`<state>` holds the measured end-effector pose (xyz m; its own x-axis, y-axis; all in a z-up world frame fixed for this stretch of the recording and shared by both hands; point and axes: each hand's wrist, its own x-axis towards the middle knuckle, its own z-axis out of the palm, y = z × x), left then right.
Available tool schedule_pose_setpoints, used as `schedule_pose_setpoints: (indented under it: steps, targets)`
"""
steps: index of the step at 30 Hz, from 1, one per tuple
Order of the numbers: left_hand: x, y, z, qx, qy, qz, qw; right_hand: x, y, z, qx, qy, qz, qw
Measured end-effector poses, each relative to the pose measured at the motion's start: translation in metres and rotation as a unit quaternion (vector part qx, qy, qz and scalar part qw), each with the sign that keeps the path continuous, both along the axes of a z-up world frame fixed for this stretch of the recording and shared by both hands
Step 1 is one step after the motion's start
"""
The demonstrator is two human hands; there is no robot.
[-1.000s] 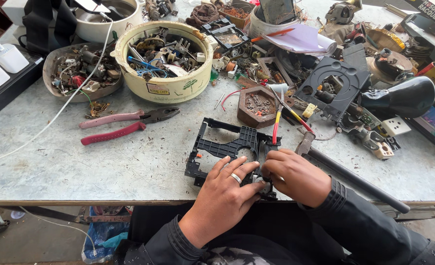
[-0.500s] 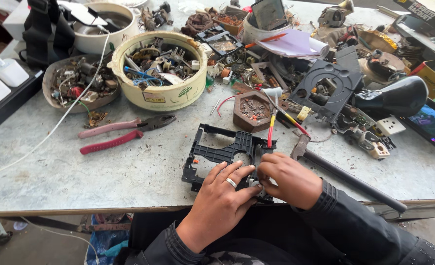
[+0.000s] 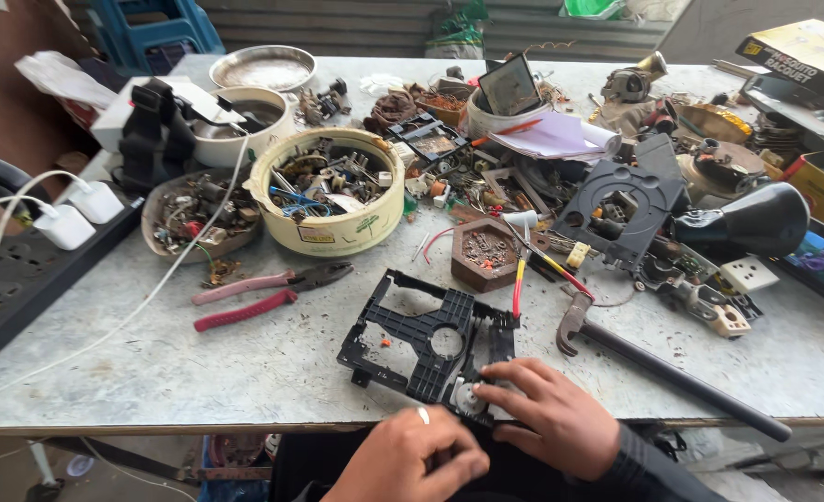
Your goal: The person disassembles an electronic component assembly by hand and using a hammer, pliers, and a screwdriver to remove internal parts and screws.
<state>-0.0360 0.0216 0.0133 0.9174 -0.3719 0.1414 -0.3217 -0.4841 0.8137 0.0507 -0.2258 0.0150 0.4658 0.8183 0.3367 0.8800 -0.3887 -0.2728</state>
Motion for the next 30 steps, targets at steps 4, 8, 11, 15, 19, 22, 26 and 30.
schedule_pose_setpoints:
  steps: [4,8,11,15,19,22,26,30]
  targets:
    - [-0.005,0.019,-0.036,-0.096,0.23,-0.003,0.969,-0.002,0.014,-0.016,0.022,-0.033,-0.016,0.999]
    - [0.002,0.03,-0.093,-0.25,0.385,-0.028,0.888,-0.01,0.03,-0.023,0.062,-0.094,-0.018,0.994]
    - [0.002,0.035,-0.128,-0.385,0.438,-0.06,0.81,-0.018,0.035,-0.023,0.109,-0.094,-0.013,0.99]
    - [-0.01,0.023,-0.143,-0.523,0.401,0.045,0.751,-0.029,0.04,-0.024,0.157,-0.089,0.075,0.981]
    - [-0.016,0.011,-0.12,-0.52,0.415,0.162,0.729,-0.035,0.041,-0.029,0.14,-0.019,0.078,0.987]
    - [-0.016,0.009,-0.093,-0.464,0.394,0.119,0.784,-0.035,0.037,-0.03,0.155,0.087,0.051,0.983]
    - [-0.029,-0.015,-0.074,-0.479,0.364,0.155,0.783,-0.043,0.031,-0.033,0.179,0.101,-0.013,0.979]
    - [-0.04,-0.018,-0.059,-0.438,0.281,0.159,0.839,-0.051,0.032,-0.027,0.18,0.184,-0.073,0.963]
